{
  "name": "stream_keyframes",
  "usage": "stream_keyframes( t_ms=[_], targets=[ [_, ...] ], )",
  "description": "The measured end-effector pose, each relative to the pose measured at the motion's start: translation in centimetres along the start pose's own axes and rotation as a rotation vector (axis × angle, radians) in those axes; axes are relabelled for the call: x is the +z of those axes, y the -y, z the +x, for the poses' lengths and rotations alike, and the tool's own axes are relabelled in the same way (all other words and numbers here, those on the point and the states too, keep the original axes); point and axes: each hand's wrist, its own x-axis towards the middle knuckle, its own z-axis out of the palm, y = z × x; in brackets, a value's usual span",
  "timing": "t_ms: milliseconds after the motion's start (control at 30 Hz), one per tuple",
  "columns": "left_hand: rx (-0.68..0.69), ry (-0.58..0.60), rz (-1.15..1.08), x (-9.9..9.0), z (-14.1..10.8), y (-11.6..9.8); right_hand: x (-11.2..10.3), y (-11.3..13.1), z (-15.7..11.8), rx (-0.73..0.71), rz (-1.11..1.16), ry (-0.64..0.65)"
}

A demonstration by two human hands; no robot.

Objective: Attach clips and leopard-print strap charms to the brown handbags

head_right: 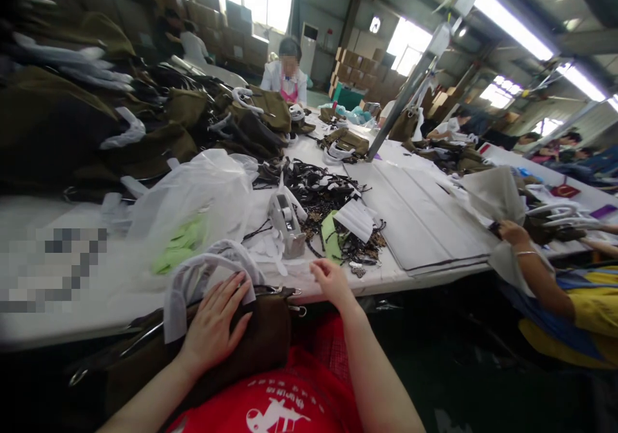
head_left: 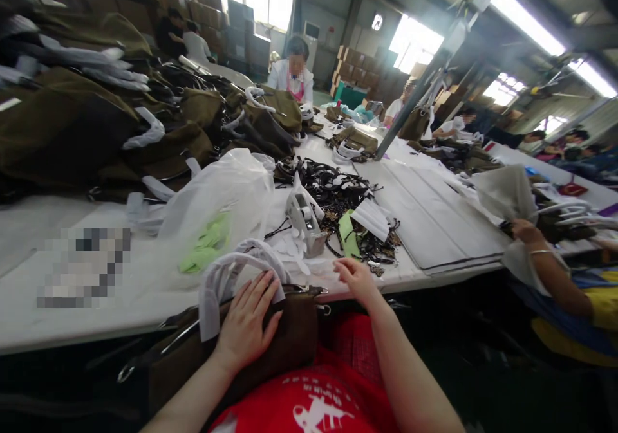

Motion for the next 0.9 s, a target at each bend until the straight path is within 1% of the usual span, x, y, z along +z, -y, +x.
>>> stream_keyframes(
  t_ms=[67,133,233,333,400,533,633,700,800,900],
  targets=[
    [0.009,-0.009,-0.003,0.6,-0.1,0.2,-2.0,-2.0,1.5,0.083,-0.11,-0.183],
    [0.019,-0.02,-0.007,0.8,-0.2,0.4,-3.4,-3.7,2.7,0.134,-0.187,-0.28],
    [0.025,-0.039,-0.009,0.8,-0.4,0.4,-4.1,-5.4,3.7,0.162,-0.249,-0.326],
    [0.022,-0.047,-0.008,0.7,-0.3,0.3,-4.4,-6.2,4.5,0.135,-0.233,-0.344],
    [0.024,-0.046,-0.009,0.6,-0.3,0.2,-4.9,-6.5,5.0,0.108,-0.189,-0.374],
    [0.021,-0.033,-0.019,0.6,-0.5,0.2,-7.1,-6.5,5.5,0.06,-0.033,-0.451],
    [0.013,-0.02,-0.034,0.5,-0.6,0.2,-8.5,-5.5,5.1,0.014,0.085,-0.524],
    [0.007,-0.017,-0.054,0.2,-0.5,0.0,-9.2,-4.0,4.2,-0.038,0.177,-0.577],
    [-0.019,-0.065,-0.09,-0.8,0.0,-0.7,-9.7,-0.3,1.8,-0.175,0.464,-0.638],
    [0.003,-0.195,-0.109,-2.9,1.2,-2.1,-9.5,4.1,-1.8,-0.282,0.774,-0.589]
  ],
)
